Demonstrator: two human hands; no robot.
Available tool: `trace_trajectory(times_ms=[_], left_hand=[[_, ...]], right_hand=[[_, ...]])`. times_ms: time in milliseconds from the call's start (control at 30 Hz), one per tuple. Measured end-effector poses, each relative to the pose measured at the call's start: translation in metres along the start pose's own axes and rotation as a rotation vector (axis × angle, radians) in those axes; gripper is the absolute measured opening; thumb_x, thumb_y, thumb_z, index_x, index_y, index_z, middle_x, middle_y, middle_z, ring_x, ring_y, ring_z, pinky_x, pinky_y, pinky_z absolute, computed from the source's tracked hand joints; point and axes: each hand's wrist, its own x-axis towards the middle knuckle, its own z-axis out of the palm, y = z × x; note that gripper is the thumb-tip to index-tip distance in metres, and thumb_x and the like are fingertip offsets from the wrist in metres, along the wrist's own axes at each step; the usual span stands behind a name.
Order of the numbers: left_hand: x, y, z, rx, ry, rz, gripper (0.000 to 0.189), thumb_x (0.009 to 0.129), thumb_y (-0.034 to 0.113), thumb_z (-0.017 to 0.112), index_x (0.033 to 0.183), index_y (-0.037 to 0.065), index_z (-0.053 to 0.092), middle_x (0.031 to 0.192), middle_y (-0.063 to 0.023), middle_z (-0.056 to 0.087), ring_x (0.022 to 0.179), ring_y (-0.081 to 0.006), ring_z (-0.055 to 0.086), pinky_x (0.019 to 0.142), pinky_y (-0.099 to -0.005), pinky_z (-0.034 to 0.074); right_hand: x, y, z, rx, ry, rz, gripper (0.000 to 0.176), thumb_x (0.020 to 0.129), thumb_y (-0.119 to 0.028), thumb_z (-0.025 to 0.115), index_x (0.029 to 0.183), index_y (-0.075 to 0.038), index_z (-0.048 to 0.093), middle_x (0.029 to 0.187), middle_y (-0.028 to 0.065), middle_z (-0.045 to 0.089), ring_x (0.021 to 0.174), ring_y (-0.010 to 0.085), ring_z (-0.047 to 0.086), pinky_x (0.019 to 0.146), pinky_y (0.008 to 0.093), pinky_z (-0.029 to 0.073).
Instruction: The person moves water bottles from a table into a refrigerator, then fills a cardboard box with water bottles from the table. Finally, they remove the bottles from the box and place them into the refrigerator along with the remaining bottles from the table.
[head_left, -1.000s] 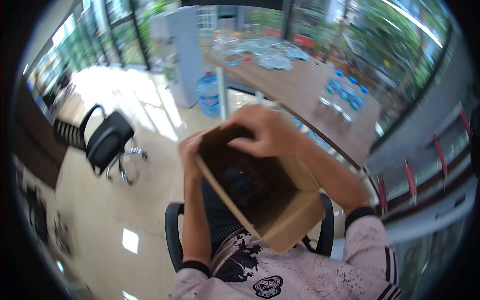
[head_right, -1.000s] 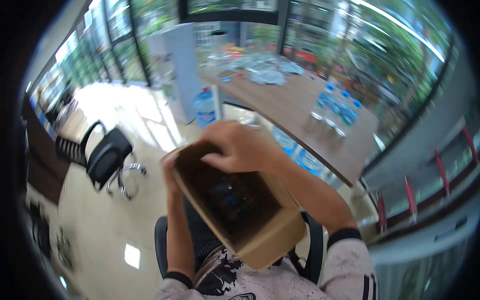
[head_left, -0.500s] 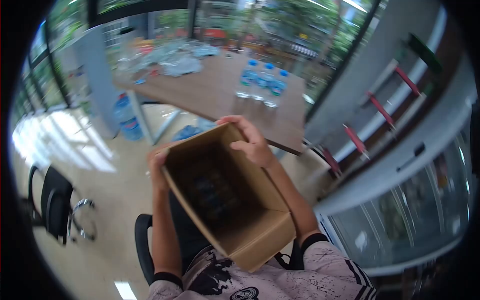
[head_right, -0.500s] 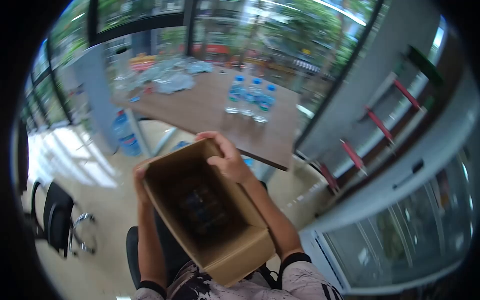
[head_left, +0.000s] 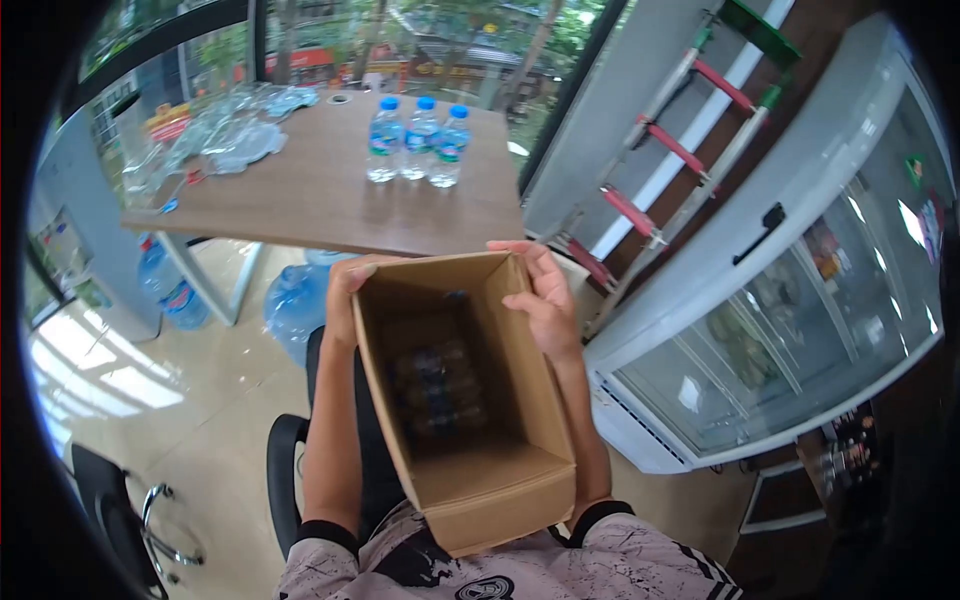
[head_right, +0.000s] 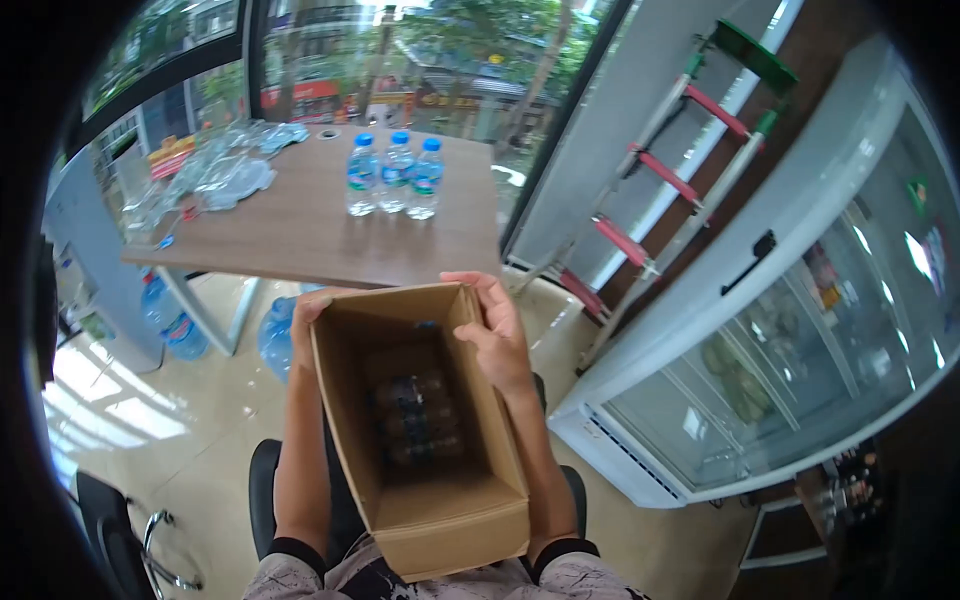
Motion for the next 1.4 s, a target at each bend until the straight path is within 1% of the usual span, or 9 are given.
trace_trajectory(times_ms=[67, 167, 300, 500, 667, 767, 967, 1067, 1400], left_hand=[[0.006, 0.001, 0.010, -0.049, -0.075, 0.018, 0.054, 0.076, 0.035, 0.043, 0.092, -0.011, 0.065, 0.090, -0.0186, 0.067, 0.082, -0.0224, 0.062, 0.079, -0.0306, 0.046], [0.009, 0.000, 0.018, -0.017, -0.113, 0.005, 0.051, 0.076, 0.033, 0.044, 0.092, -0.011, 0.065, 0.091, -0.0178, 0.067, 0.083, -0.0223, 0.062, 0.080, -0.0304, 0.047], [0.005, 0.000, 0.018, 0.159, -0.019, -0.018, 0.050, 0.074, 0.032, 0.046, 0.092, -0.011, 0.066, 0.091, -0.0171, 0.068, 0.084, -0.0223, 0.062, 0.080, -0.0301, 0.047], [-0.006, 0.013, -0.003, 0.058, 0.077, -0.057, 0.055, 0.070, 0.036, 0.047, 0.092, -0.010, 0.066, 0.093, -0.0179, 0.067, 0.085, -0.0224, 0.062, 0.081, -0.0304, 0.047], [-0.033, 0.036, -0.025, 0.117, 0.210, -0.043, 0.060, 0.069, 0.042, 0.047, 0.093, -0.011, 0.066, 0.093, -0.0196, 0.067, 0.085, -0.0243, 0.063, 0.081, -0.0316, 0.047], [-0.053, 0.055, -0.031, 0.082, 0.337, 0.029, 0.066, 0.069, 0.046, 0.047, 0.094, -0.013, 0.064, 0.093, -0.0222, 0.066, 0.084, -0.0262, 0.063, 0.078, -0.0338, 0.049], [-0.110, 0.082, -0.063, 0.212, 0.562, 0.100, 0.067, 0.070, 0.047, 0.047, 0.096, -0.013, 0.062, 0.094, -0.0235, 0.065, 0.085, -0.0271, 0.063, 0.079, -0.0344, 0.050], [-0.137, 0.097, -0.068, 0.252, 0.626, 0.154, 0.067, 0.070, 0.047, 0.046, 0.096, -0.013, 0.062, 0.094, -0.0235, 0.065, 0.085, -0.0269, 0.063, 0.079, -0.0342, 0.050], [-0.207, 0.125, -0.072, 0.372, 0.846, 0.290, 0.069, 0.072, 0.049, 0.045, 0.096, -0.013, 0.062, 0.093, -0.0229, 0.065, 0.083, -0.0266, 0.063, 0.078, -0.0333, 0.049]], right_hand=[[-0.006, -0.002, -0.010, -0.032, 0.020, -0.060, 0.056, 0.065, 0.014, 0.045, 0.119, 0.001, 0.045, 0.125, 0.0130, 0.051, 0.119, 0.0193, 0.046, 0.103, 0.0297, 0.033], [-0.009, -0.002, -0.014, -0.050, 0.061, -0.038, 0.055, 0.065, 0.014, 0.045, 0.118, 0.000, 0.044, 0.127, 0.0154, 0.050, 0.121, 0.0211, 0.045, 0.104, 0.0304, 0.031], [-0.003, 0.010, -0.020, 0.059, 0.061, -0.038, 0.056, 0.065, 0.014, 0.046, 0.119, 0.000, 0.042, 0.128, 0.0172, 0.049, 0.120, 0.0222, 0.046, 0.104, 0.0315, 0.033], [0.016, 0.019, -0.002, 0.123, -0.003, 0.052, 0.054, 0.066, 0.015, 0.044, 0.119, 0.001, 0.041, 0.128, 0.0184, 0.049, 0.118, 0.0216, 0.047, 0.103, 0.0308, 0.033], [0.036, 0.032, 0.029, 0.221, -0.165, 0.099, 0.053, 0.067, 0.014, 0.044, 0.118, 0.001, 0.041, 0.126, 0.0161, 0.049, 0.119, 0.0206, 0.046, 0.104, 0.0305, 0.032], [0.046, 0.043, 0.051, 0.280, -0.265, 0.121, 0.054, 0.067, 0.015, 0.043, 0.119, 0.000, 0.041, 0.126, 0.0153, 0.049, 0.120, 0.0201, 0.045, 0.105, 0.0302, 0.031], [0.057, 0.056, 0.105, 0.370, -0.472, 0.189, 0.053, 0.067, 0.016, 0.043, 0.118, 0.000, 0.042, 0.125, 0.0144, 0.050, 0.121, 0.0189, 0.045, 0.105, 0.0302, 0.030], [0.057, 0.060, 0.133, 0.402, -0.582, 0.243, 0.053, 0.067, 0.016, 0.043, 0.118, 0.000, 0.042, 0.125, 0.0143, 0.050, 0.122, 0.0189, 0.044, 0.106, 0.0303, 0.029], [0.048, 0.074, 0.203, 0.442, -0.846, 0.231, 0.055, 0.066, 0.016, 0.044, 0.119, 0.000, 0.041, 0.125, 0.0142, 0.050, 0.124, 0.0200, 0.042, 0.107, 0.0304, 0.028]])
